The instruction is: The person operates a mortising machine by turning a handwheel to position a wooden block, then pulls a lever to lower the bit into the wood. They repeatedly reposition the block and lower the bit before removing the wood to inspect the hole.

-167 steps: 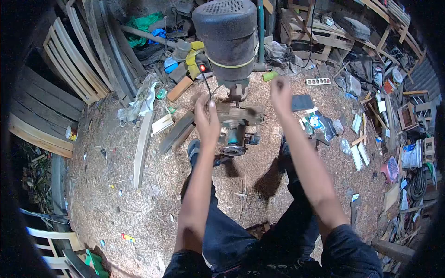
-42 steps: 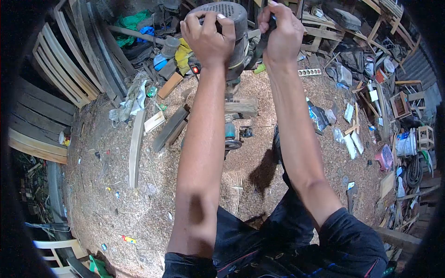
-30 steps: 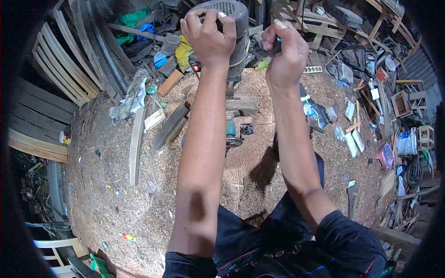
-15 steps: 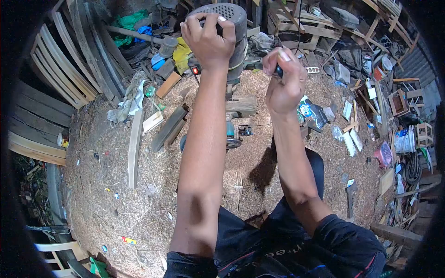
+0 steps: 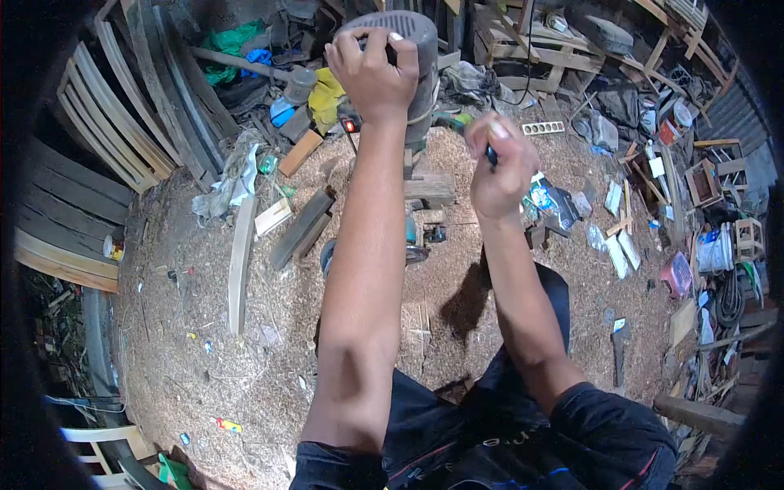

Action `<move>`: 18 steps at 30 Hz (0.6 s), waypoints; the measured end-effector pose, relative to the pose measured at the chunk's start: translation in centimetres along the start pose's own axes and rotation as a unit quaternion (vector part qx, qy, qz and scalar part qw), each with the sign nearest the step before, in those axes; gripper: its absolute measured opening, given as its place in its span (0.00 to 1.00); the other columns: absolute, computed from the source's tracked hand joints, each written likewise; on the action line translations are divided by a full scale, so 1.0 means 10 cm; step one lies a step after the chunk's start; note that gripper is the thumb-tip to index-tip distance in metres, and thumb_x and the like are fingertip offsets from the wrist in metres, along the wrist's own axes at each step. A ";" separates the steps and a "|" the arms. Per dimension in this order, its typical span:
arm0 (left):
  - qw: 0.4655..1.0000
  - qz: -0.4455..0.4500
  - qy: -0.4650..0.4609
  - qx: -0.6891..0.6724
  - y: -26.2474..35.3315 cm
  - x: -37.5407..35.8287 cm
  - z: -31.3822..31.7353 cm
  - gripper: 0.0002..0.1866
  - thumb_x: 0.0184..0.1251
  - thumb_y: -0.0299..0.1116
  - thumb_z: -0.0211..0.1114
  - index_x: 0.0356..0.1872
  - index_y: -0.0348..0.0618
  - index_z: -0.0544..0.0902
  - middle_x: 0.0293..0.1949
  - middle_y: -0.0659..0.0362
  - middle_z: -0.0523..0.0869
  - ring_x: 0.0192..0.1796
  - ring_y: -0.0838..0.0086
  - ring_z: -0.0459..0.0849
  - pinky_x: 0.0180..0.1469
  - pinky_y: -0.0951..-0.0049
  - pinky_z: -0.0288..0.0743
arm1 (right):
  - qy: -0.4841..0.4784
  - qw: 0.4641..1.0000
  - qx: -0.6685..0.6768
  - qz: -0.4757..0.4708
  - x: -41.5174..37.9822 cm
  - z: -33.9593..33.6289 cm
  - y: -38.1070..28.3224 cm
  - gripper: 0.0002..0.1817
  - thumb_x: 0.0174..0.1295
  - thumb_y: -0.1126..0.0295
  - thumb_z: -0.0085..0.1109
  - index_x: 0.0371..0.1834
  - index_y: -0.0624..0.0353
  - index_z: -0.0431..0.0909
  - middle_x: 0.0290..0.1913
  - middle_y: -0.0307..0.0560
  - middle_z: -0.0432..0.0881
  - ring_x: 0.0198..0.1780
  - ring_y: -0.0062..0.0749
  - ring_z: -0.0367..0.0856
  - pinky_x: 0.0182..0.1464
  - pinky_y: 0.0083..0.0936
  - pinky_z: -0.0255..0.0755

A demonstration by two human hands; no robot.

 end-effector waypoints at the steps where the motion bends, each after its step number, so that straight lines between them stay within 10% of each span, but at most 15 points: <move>1: 1.000 -0.007 -0.007 -0.003 0.00 -0.02 0.01 0.14 0.60 0.39 0.60 0.31 0.39 0.87 0.36 0.48 0.82 0.43 0.53 0.78 0.50 0.53 0.71 | -0.002 1.000 0.015 -0.011 0.06 0.02 0.04 0.19 0.68 0.67 0.45 0.18 0.65 0.68 0.22 0.41 0.72 0.25 0.23 0.67 0.30 0.23 0.60; 6: 1.000 0.000 -0.002 -0.012 0.00 0.00 0.01 0.13 0.59 0.39 0.62 0.31 0.39 0.87 0.36 0.49 0.81 0.44 0.53 0.78 0.53 0.53 0.70 | 0.033 0.998 -0.019 -0.050 0.53 0.16 0.09 0.23 0.74 0.64 0.46 0.19 0.63 0.70 0.20 0.37 0.70 0.23 0.20 0.66 0.26 0.22 0.59; 8: 0.999 0.017 0.024 -0.015 -0.04 0.04 0.06 0.11 0.57 0.38 0.63 0.28 0.42 0.86 0.36 0.52 0.79 0.43 0.54 0.77 0.50 0.52 0.69 | 0.022 1.000 -0.004 0.004 0.85 0.21 0.12 0.24 0.71 0.56 0.56 0.22 0.63 0.74 0.22 0.47 0.80 0.25 0.33 0.78 0.29 0.30 0.70; 10: 1.000 0.002 0.005 -0.007 -0.03 0.09 0.04 0.13 0.59 0.40 0.62 0.31 0.39 0.87 0.36 0.49 0.81 0.44 0.54 0.78 0.53 0.53 0.70 | 0.034 0.992 -0.061 -0.102 1.24 0.28 0.34 0.14 0.76 0.59 0.51 0.39 0.58 0.75 0.25 0.34 0.75 0.24 0.15 0.66 0.27 0.18 0.60; 14: 1.000 0.010 0.023 -0.012 -0.04 0.17 0.09 0.15 0.60 0.41 0.62 0.33 0.38 0.87 0.36 0.49 0.82 0.44 0.53 0.78 0.54 0.54 0.70 | 0.038 0.923 -0.242 -0.298 1.93 0.27 0.90 0.17 0.77 0.61 0.48 0.59 0.63 0.69 0.31 0.52 0.82 0.32 0.47 0.80 0.36 0.36 0.73; 18: 1.000 0.025 0.005 -0.014 -0.01 0.28 0.05 0.14 0.60 0.41 0.63 0.32 0.39 0.86 0.36 0.48 0.82 0.44 0.53 0.78 0.52 0.54 0.70 | -0.024 0.931 -0.338 -0.137 2.30 0.18 1.22 0.23 0.74 0.63 0.49 0.67 0.66 0.65 0.38 0.69 0.83 0.44 0.68 0.82 0.46 0.49 0.75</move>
Point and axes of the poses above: each hand's wrist, its own x-axis towards the middle knuckle, its own z-axis out of the palm, y = z × x, the point moved 2 cm from there along x, towards the middle knuckle
